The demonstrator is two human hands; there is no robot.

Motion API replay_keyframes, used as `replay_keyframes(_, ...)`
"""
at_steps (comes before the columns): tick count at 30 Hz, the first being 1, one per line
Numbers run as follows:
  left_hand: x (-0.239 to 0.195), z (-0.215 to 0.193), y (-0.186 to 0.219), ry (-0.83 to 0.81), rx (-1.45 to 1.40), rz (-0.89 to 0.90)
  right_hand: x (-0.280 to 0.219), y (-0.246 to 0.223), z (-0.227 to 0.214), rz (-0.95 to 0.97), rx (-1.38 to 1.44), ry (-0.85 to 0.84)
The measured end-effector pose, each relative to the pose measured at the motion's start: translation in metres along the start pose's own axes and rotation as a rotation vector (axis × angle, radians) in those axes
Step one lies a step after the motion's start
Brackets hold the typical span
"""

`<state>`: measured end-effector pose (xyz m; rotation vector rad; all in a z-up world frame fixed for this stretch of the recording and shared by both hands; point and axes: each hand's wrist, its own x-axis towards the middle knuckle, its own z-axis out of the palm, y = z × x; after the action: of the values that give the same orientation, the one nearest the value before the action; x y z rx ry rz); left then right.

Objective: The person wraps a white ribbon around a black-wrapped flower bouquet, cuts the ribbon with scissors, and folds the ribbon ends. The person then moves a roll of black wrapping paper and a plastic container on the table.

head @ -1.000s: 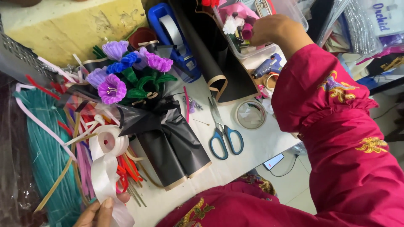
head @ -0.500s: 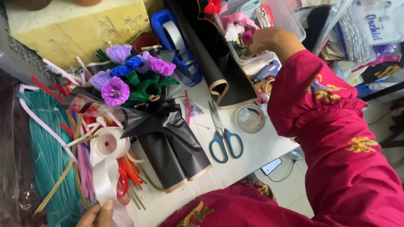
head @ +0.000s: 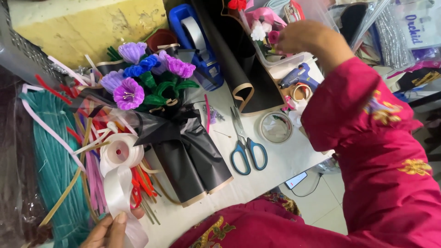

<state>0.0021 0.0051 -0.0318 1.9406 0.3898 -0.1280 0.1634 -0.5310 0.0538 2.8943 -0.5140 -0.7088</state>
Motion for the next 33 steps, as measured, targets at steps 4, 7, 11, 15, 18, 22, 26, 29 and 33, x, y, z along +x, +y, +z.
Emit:
replay_keyframes(4, 0.003, 0.003, -0.017, 0.032, -0.12, 0.079, -0.053, 0.013, 0.001, -0.117, 0.109, 0.495)
replay_keyframes(7, 0.0, -0.006, -0.005, -0.034, 0.028, -0.057, -0.116, 0.005, 0.009, -0.253, 0.156, 0.629)
replay_keyframes(11, 0.004, -0.008, -0.013, -0.07, -0.003, -0.063, -0.15, 0.013, 0.06, -0.255, 0.159, 0.578)
replay_keyframes(15, 0.002, -0.006, -0.01, -0.058, 0.041, 0.003, -0.167, 0.004, 0.098, -0.28, 0.267, 0.39)
replay_keyframes(18, -0.001, -0.002, -0.001, -0.05, 0.105, -0.048, -0.166, -0.01, 0.132, -0.242, 0.323, 0.319)
replay_keyframes(22, 0.001, -0.003, -0.002, -0.068, 0.05, -0.11, -0.166, -0.051, 0.155, -0.362, 0.433, 0.258)
replay_keyframes(26, 0.003, -0.005, -0.01, -0.06, 0.024, -0.044, -0.153, -0.093, 0.158, -0.468, 0.427, 0.511)
replay_keyframes(29, -0.004, -0.004, -0.005, -0.048, 0.071, -0.005, -0.129, -0.111, 0.158, -0.402, 0.269, 0.58)
replay_keyframes(33, -0.008, -0.004, 0.005, 0.012, 0.033, 0.009, -0.089, -0.099, 0.15, -0.414, 0.477, 0.594)
